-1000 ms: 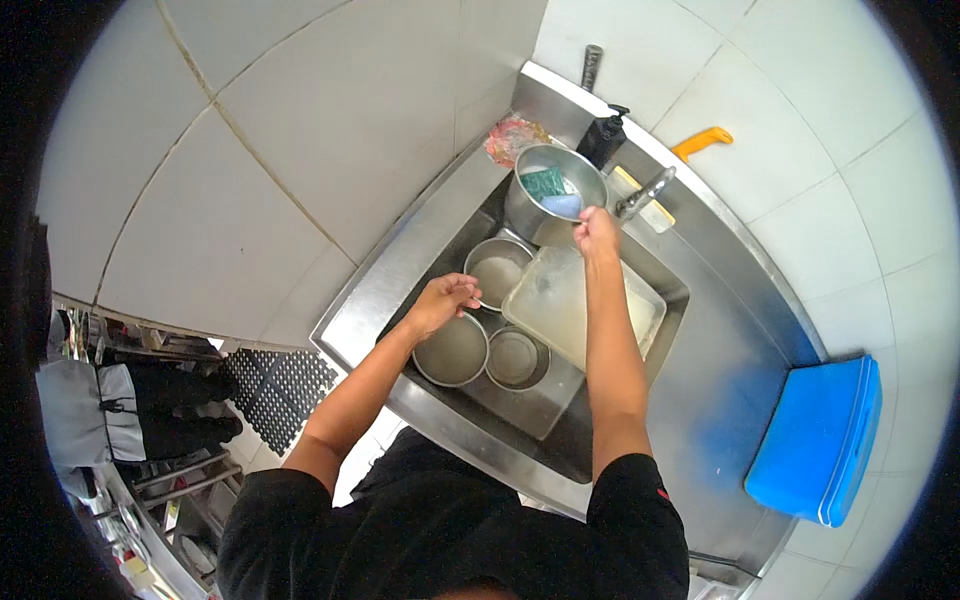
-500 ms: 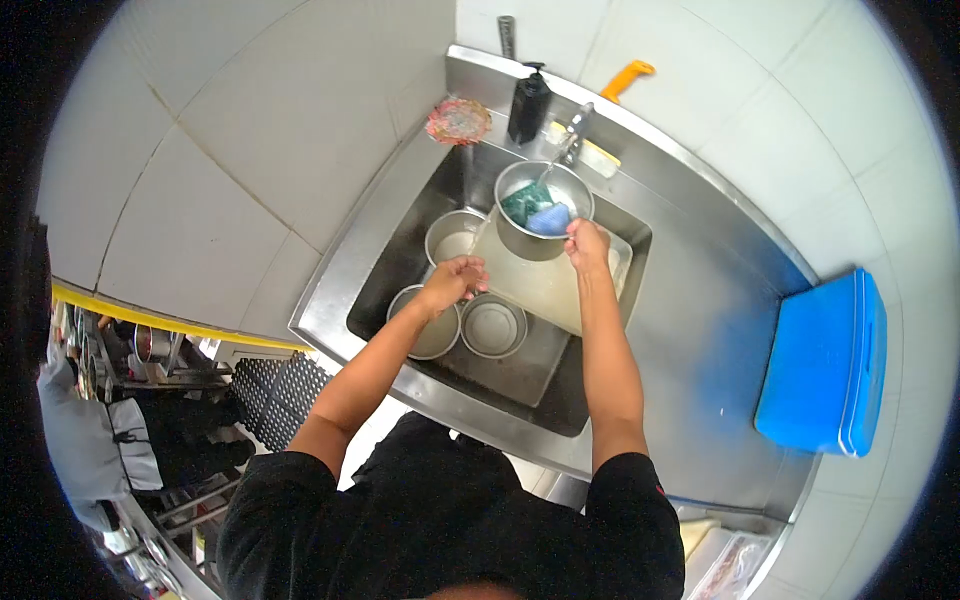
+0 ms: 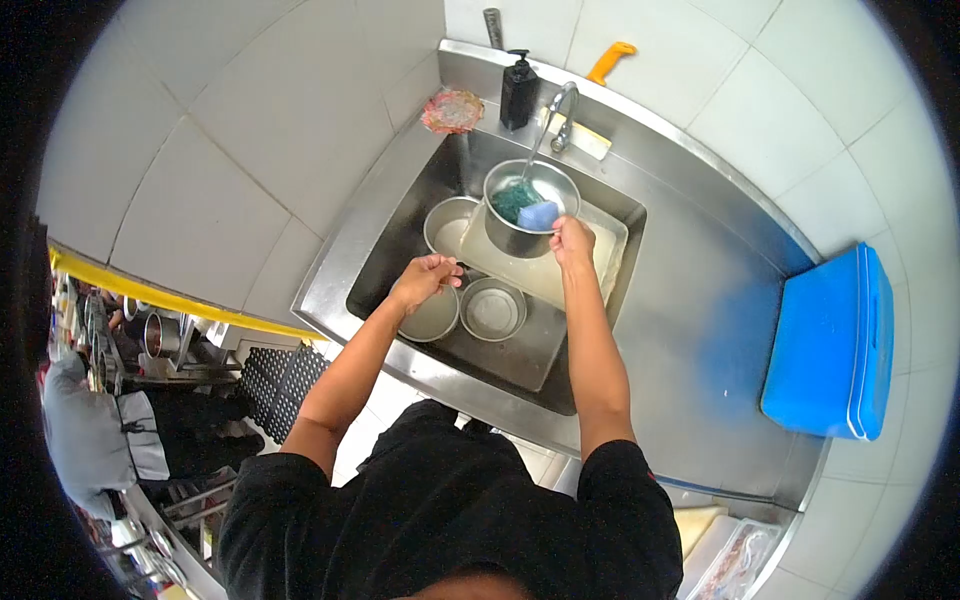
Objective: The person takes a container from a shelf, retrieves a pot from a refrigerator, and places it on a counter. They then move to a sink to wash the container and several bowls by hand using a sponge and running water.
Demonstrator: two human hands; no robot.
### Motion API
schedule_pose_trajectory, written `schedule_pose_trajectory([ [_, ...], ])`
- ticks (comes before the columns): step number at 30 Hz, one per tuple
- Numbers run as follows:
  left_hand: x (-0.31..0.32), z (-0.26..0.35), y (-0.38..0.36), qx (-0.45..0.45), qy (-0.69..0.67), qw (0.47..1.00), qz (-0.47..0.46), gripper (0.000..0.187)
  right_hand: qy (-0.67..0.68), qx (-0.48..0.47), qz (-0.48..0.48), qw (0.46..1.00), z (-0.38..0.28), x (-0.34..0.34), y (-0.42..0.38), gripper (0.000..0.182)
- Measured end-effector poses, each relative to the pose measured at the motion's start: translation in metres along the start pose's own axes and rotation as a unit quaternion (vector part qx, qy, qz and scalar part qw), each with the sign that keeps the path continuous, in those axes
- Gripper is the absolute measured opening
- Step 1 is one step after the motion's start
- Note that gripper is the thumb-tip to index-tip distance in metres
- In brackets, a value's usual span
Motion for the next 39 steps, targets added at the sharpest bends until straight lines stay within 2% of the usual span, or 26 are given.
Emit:
schedule_pose_trajectory([
  [5,-0.029,0.021,-0.005,0.039,0.093,0.993,0.065,0.022,0.012,-0.006,0.01,1.0,-0.002,-0.002,-0.008,0.009],
  [8,-0.068,0.024,0.037,0.158,0.225,0.952,0.136,0.023,-0.009,-0.005,0.019,1.0,-0.005,-0.003,-0.017,0.01],
  [12,-0.1,0.065,0.102,0.173,0.314,0.922,0.147,0.021,-0.033,-0.016,0.036,0.999,-0.003,-0.007,-0.016,0.014],
  [14,-0.111,0.076,0.148,0.244,0.399,0.871,0.149,0.016,-0.037,-0.013,0.044,0.998,-0.002,-0.01,-0.019,0.02],
  [15,-0.117,0.078,0.171,0.241,0.397,0.874,0.144,0.016,-0.039,-0.011,0.051,0.998,-0.001,-0.011,-0.023,0.02],
  [17,-0.122,0.089,0.214,0.28,0.502,0.802,0.165,0.028,-0.026,-0.021,0.049,0.998,-0.004,-0.009,-0.03,0.022],
  [18,-0.121,0.096,0.23,0.281,0.5,0.804,0.158,0.028,-0.02,-0.024,0.052,0.998,-0.003,-0.008,-0.033,0.022],
  [20,-0.117,0.115,0.256,0.338,0.568,0.733,0.162,0.041,-0.014,-0.026,0.067,0.997,-0.002,-0.009,-0.037,0.023],
  [21,-0.114,0.122,0.266,0.34,0.566,0.735,0.156,0.041,-0.009,-0.023,0.076,0.997,-0.002,-0.01,-0.04,0.023],
  [23,-0.108,0.13,0.285,0.273,0.641,0.69,0.197,0.045,-0.001,-0.041,0.081,0.996,-0.003,-0.01,-0.047,0.021],
  [24,-0.106,0.133,0.292,0.275,0.64,0.692,0.192,0.045,0.0,-0.036,0.089,0.995,-0.002,-0.012,-0.048,0.021],
  [26,-0.105,0.132,0.307,0.243,0.662,0.675,0.216,0.035,0.0,-0.029,0.102,0.994,-0.001,-0.01,-0.048,0.02],
  [27,-0.107,0.131,0.316,0.243,0.662,0.677,0.212,0.035,0.006,-0.031,0.101,0.994,-0.001,-0.009,-0.049,0.02],
  [29,-0.109,0.128,0.325,0.263,0.672,0.662,0.203,0.024,0.01,-0.03,0.105,0.994,-0.001,-0.007,-0.052,0.02],
  [33,-0.116,0.138,0.31,0.291,0.665,0.656,0.207,0.02,0.025,-0.045,0.101,0.994,-0.002,0.0,-0.048,0.02],
  [35,-0.119,0.141,0.285,0.302,0.513,0.776,0.205,0.024,0.021,-0.048,0.092,0.994,-0.001,0.0,-0.044,0.02],
  [36,-0.12,0.148,0.273,0.301,0.515,0.776,0.207,0.024,0.019,-0.047,0.086,0.995,-0.001,-0.001,-0.043,0.02],
  [38,-0.127,0.154,0.258,0.214,0.418,0.866,0.172,0.028,0.018,-0.041,0.079,0.996,0.0,0.002,-0.041,0.02],
  [39,-0.131,0.153,0.253,0.21,0.421,0.865,0.172,0.028,0.016,-0.048,0.085,0.995,-0.001,0.003,-0.04,0.02],
])
Point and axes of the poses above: each hand's wrist, its own y-axis towards the middle knuckle, its own x-axis out of the palm, z = x × y, the point moved 2 cm from there along y, towards the middle knuckle, and after that the axes turned 3 degrees about -z, right-handed, at the moved point
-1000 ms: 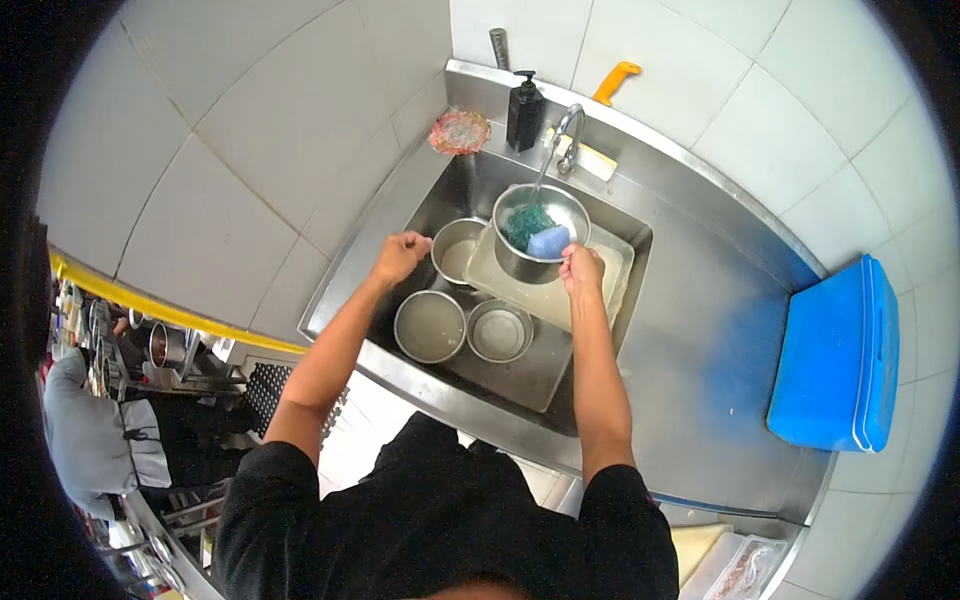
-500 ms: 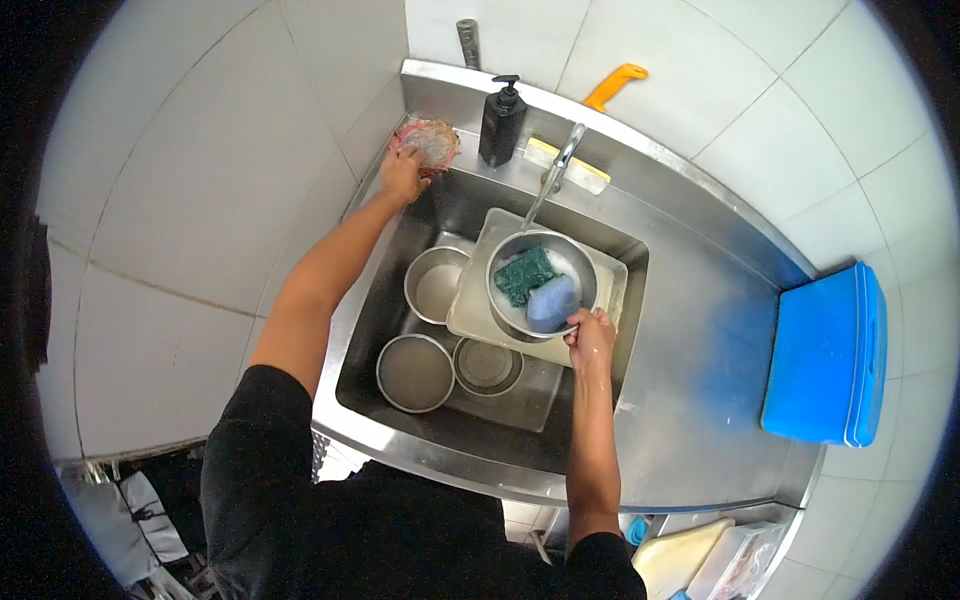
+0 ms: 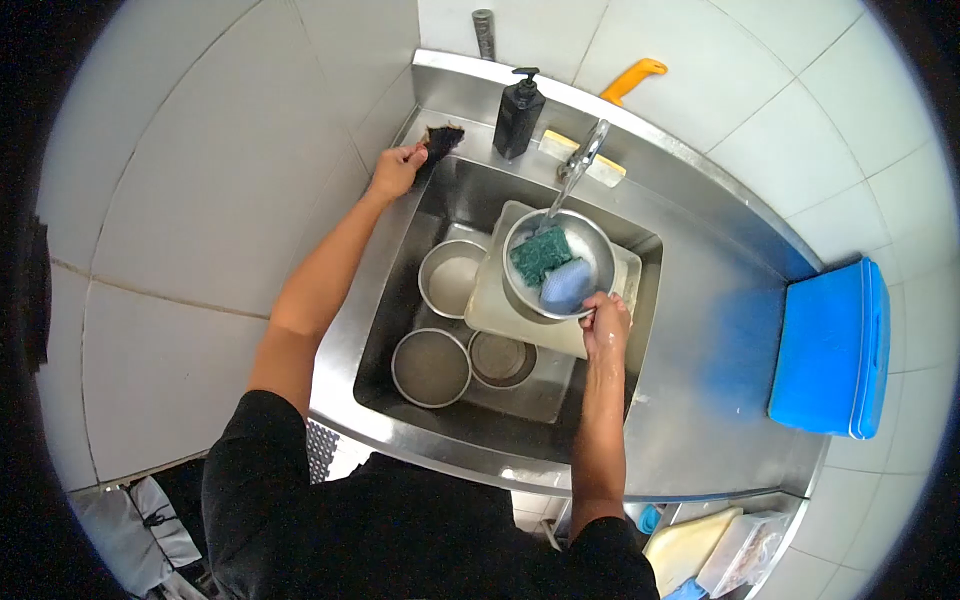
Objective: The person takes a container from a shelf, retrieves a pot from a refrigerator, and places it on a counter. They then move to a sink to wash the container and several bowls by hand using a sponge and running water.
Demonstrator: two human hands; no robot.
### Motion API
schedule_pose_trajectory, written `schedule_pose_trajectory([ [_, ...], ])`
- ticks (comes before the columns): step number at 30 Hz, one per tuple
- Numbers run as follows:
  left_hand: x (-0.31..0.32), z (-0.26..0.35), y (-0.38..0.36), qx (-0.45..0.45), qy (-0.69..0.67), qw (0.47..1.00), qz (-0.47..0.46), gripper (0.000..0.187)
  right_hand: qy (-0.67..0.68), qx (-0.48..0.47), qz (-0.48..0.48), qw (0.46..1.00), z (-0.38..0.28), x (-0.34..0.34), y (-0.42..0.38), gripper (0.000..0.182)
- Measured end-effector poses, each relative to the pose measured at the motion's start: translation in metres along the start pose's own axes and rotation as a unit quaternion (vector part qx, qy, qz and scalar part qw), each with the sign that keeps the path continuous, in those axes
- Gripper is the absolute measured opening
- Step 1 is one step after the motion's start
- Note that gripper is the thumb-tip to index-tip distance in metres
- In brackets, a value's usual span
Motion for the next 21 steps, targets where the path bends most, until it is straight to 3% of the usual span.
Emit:
schedule_pose_trajectory([
  [1,-0.005,-0.002,-0.005,-0.026,-0.149,0.988,-0.013,0.027,-0.002,-0.007,0.006,1.0,0.0,0.002,0.0,0.021],
  [3,-0.009,-0.012,-0.009,-0.074,-0.391,0.914,-0.077,0.028,0.001,-0.006,0.005,1.0,-0.002,0.011,-0.003,0.021],
  [10,-0.04,-0.009,-0.067,-0.095,-0.35,0.925,-0.116,0.029,0.01,-0.015,-0.004,1.0,-0.011,0.029,-0.012,0.022],
  [15,-0.034,0.013,-0.121,-0.024,-0.249,0.962,-0.111,0.032,0.019,-0.012,-0.001,1.0,-0.009,0.032,-0.01,0.023],
  [19,-0.039,0.054,-0.175,-0.073,-0.266,0.932,-0.235,0.034,0.021,-0.004,-0.003,1.0,-0.009,0.027,-0.009,0.024],
  [21,-0.006,0.025,-0.189,-0.071,-0.295,0.92,-0.247,0.033,0.031,-0.01,-0.007,0.999,-0.005,0.025,-0.006,0.024],
])
Point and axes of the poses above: each hand's wrist, its own y-axis towards the middle knuckle, its own x-axis out of the palm, z = x × y, the point moved 2 cm from there along y, towards the middle knuckle, and after that the axes turned 3 degrees about -z, right-handed, at the moved point
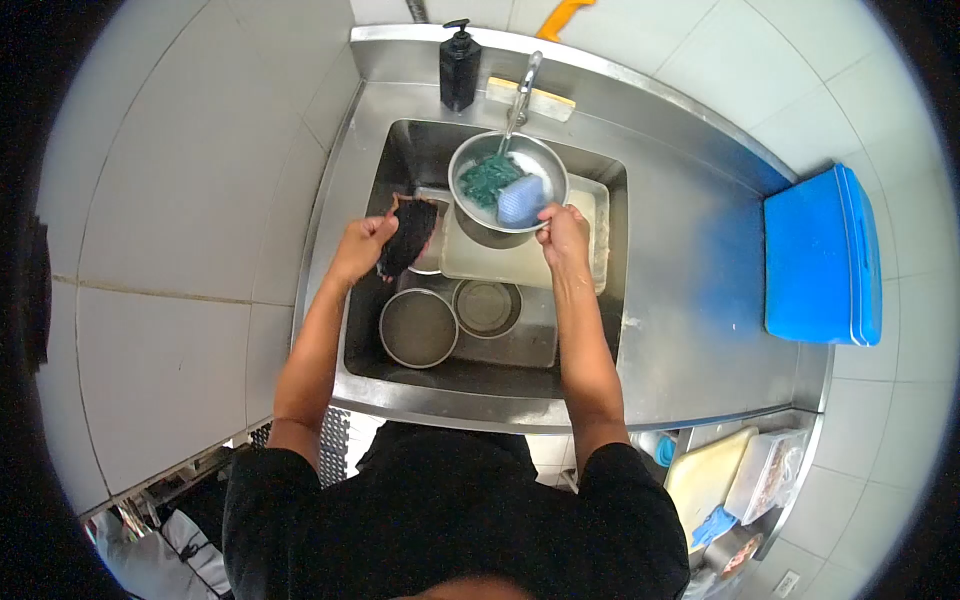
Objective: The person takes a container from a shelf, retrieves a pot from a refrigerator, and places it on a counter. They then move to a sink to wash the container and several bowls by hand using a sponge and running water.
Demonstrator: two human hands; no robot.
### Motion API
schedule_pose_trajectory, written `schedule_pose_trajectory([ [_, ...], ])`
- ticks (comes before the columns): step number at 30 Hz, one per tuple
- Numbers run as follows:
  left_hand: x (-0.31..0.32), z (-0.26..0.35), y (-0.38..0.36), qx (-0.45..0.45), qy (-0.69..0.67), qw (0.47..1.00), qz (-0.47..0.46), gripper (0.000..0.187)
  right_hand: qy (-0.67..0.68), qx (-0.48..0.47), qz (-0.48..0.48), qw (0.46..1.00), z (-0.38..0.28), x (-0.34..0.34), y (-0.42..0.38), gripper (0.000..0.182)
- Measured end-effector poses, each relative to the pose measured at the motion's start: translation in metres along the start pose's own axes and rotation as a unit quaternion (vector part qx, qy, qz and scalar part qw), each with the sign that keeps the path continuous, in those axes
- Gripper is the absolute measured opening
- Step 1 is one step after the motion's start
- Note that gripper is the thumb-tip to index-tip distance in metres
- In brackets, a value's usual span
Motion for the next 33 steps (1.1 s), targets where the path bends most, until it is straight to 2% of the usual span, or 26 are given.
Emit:
schedule_pose_trajectory([
  [1,0.005,-0.018,0.0,0.002,-0.03,1.0,-0.007,0.032,0.007,-0.001,-0.012,1.0,0.002,0.0,0.002,0.024],
  [8,0.023,-0.024,-0.03,0.005,-0.027,1.0,-0.002,0.032,0.049,0.018,0.02,0.998,0.011,0.004,0.011,0.019],
  [10,0.014,-0.027,-0.029,0.037,0.022,0.998,0.036,0.031,0.054,0.016,0.021,0.998,0.016,0.001,0.019,0.019],
  [15,0.008,-0.003,-0.038,0.002,0.005,1.0,0.013,0.03,0.092,-0.022,0.032,0.995,0.005,-0.008,0.022,0.015],
  [17,0.006,0.007,-0.038,-0.002,0.046,0.999,-0.004,0.029,0.092,-0.028,0.054,0.994,-0.004,-0.014,0.027,0.014],
  [21,0.025,0.024,-0.036,0.029,-0.003,0.999,-0.014,0.031,0.106,-0.06,0.072,0.99,-0.032,-0.036,0.036,0.011],
  [29,0.038,0.019,-0.048,0.024,0.019,0.994,-0.105,0.031,0.142,-0.14,0.212,0.957,-0.082,-0.114,0.049,0.01],
  [32,0.046,0.026,-0.054,-0.021,-0.009,0.989,-0.145,0.031,0.15,-0.162,0.285,0.933,-0.093,-0.146,0.062,0.009],
  [33,0.05,0.028,-0.055,0.004,0.013,0.987,-0.162,0.03,0.155,-0.162,0.286,0.932,-0.093,-0.159,0.067,0.009],
])
Point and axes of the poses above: each hand's wrist, its own y-axis towards the middle knuckle, its own x-axis out of the palm, z = x × y, the point moved 2 cm from there along y, towards the middle knuckle, and after that the axes turned 3 degrees about -z, right-handed, at the moved point
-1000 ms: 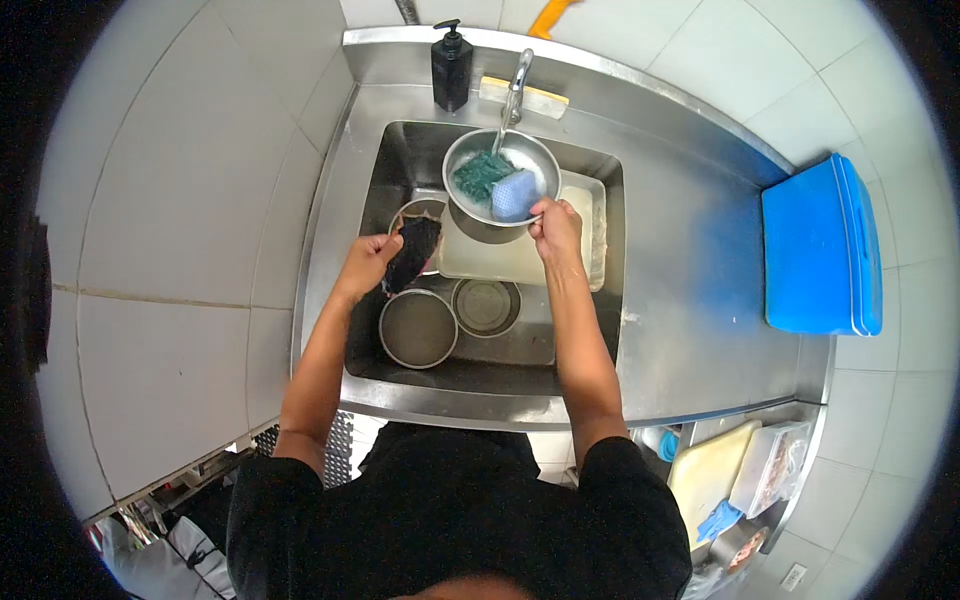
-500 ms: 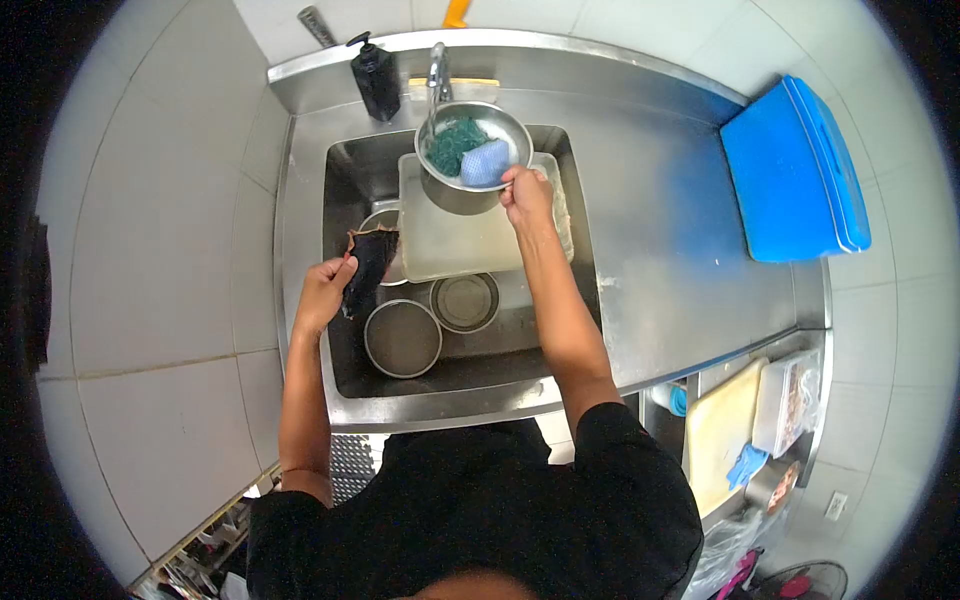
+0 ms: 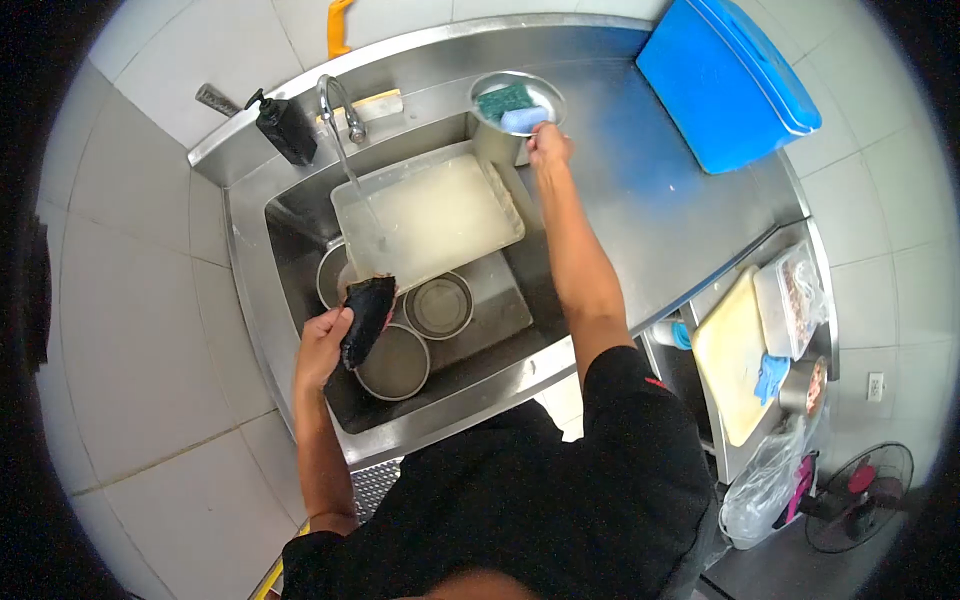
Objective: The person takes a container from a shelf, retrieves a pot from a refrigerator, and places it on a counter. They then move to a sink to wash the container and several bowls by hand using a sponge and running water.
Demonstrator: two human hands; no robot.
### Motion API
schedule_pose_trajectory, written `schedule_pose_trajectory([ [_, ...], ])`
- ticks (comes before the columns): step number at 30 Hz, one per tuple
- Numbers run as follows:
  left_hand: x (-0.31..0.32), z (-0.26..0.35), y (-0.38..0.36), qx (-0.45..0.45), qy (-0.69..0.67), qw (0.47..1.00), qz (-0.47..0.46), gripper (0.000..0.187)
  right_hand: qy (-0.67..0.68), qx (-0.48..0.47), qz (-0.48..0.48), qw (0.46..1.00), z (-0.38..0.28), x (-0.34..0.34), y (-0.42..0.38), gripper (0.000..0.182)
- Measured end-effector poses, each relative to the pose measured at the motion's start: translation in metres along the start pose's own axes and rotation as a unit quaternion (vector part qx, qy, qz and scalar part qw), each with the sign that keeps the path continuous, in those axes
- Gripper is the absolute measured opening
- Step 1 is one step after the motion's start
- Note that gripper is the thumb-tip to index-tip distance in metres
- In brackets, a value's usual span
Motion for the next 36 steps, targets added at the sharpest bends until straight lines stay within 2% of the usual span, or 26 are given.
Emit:
schedule_pose_trajectory([
  [2,0.009,0.008,0.005,0.019,0.034,0.999,-0.02,0.029,0.041,0.013,0.032,0.999,-0.005,-0.017,0.024,0.01],
  [4,0.022,0.011,0.009,0.051,0.124,0.991,-0.022,0.029,0.05,-0.004,0.004,0.999,-0.012,-0.03,0.035,0.009],
  [6,0.038,0.017,0.017,0.073,0.166,0.983,-0.026,0.031,0.056,0.049,-0.082,0.994,-0.007,-0.055,0.076,0.005],
  [7,0.05,0.026,0.02,0.084,0.165,0.982,-0.038,0.033,0.005,0.072,-0.094,0.993,-0.004,-0.062,0.067,0.008],
  [8,0.061,0.028,0.027,0.049,0.16,0.984,-0.059,0.033,-0.043,0.091,-0.108,0.989,-0.023,-0.064,0.05,0.013],
  [9,0.07,0.027,0.03,0.017,0.154,0.984,-0.085,0.033,-0.147,0.053,-0.146,0.977,-0.045,-0.066,0.007,0.016],
  [10,0.08,0.03,0.031,0.01,0.166,0.981,-0.102,0.033,-0.247,0.008,-0.18,0.952,-0.062,-0.07,-0.043,0.021],
  [12,0.114,0.038,0.041,0.06,0.216,0.962,-0.153,0.033,-0.38,-0.081,-0.399,0.831,-0.073,-0.098,-0.101,0.035],
  [13,0.129,0.039,0.046,0.097,0.243,0.945,-0.194,0.032,-0.301,-0.04,-0.517,0.801,-0.071,-0.117,-0.128,0.044],
  [14,0.149,0.049,0.044,0.119,0.252,0.933,-0.227,0.03,-0.385,-0.147,-0.493,0.766,-0.065,-0.134,-0.16,0.054],
  [15,0.177,0.061,0.037,0.122,0.262,0.927,-0.24,0.026,-0.457,-0.127,-0.499,0.726,-0.076,-0.156,-0.194,0.057],
  [16,0.19,0.052,0.044,0.108,0.262,0.911,-0.299,0.021,-0.472,-0.141,-0.471,0.732,-0.09,-0.177,-0.23,0.055],
  [17,0.219,0.059,0.034,0.126,0.284,0.893,-0.327,0.021,-0.425,-0.281,-0.449,0.734,-0.069,-0.21,-0.232,0.047],
  [18,0.247,0.067,0.022,0.145,0.303,0.875,-0.348,0.021,-0.384,-0.309,-0.43,0.757,-0.069,-0.237,-0.249,0.034],
  [20,0.292,0.055,0.006,0.135,0.308,0.845,-0.415,0.022,-0.403,-0.205,-0.323,0.831,-0.079,-0.295,-0.286,0.018],
  [21,0.306,0.041,0.012,0.145,0.333,0.804,-0.471,0.025,-0.412,-0.206,-0.28,0.842,-0.083,-0.322,-0.302,0.017],
  [24,0.383,0.038,-0.046,0.202,0.256,0.764,-0.557,0.036,-0.389,-0.195,-0.194,0.879,-0.089,-0.413,-0.354,0.018],
  [26,0.416,0.033,-0.074,0.244,0.296,0.734,-0.561,0.048,-0.347,-0.213,-0.082,0.91,-0.083,-0.492,-0.39,0.022],
  [28,0.44,0.028,-0.092,0.256,0.31,0.714,-0.573,0.049,-0.374,-0.106,0.092,0.917,-0.084,-0.584,-0.435,0.027],
  [30,0.448,0.017,-0.099,0.131,0.294,0.727,-0.606,0.047,-0.348,-0.078,0.261,0.897,-0.065,-0.696,-0.478,0.038],
  [31,0.449,0.019,-0.104,0.13,0.306,0.713,-0.617,0.044,-0.527,-0.036,0.414,0.741,-0.056,-0.742,-0.509,0.046],
  [32,0.446,0.015,-0.103,0.13,0.308,0.709,-0.621,0.044,-0.632,0.104,0.509,0.575,-0.025,-0.802,-0.529,0.053],
  [33,0.442,0.007,-0.098,0.106,0.293,0.714,-0.628,0.044,-0.544,0.235,0.561,0.577,-0.032,-0.798,-0.558,0.051],
  [34,0.438,0.003,-0.093,0.082,0.277,0.719,-0.632,0.044,-0.503,0.3,0.547,0.598,-0.016,-0.823,-0.574,0.04],
  [35,0.433,0.007,-0.09,0.068,0.269,0.727,-0.628,0.045,-0.476,0.323,0.546,0.609,0.009,-0.843,-0.58,0.032],
  [36,0.424,0.009,-0.084,0.068,0.268,0.728,-0.627,0.045,-0.491,0.32,0.495,0.642,0.062,-0.885,-0.577,0.03],
])
Point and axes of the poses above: each hand's wrist, its own y-axis towards the middle knuckle, its own x-axis out of the palm, z = x × y, the point moved 2 cm from there along y, towards the middle knuckle, and after that the axes turned 3 degrees about -z, right-handed, at the moved point
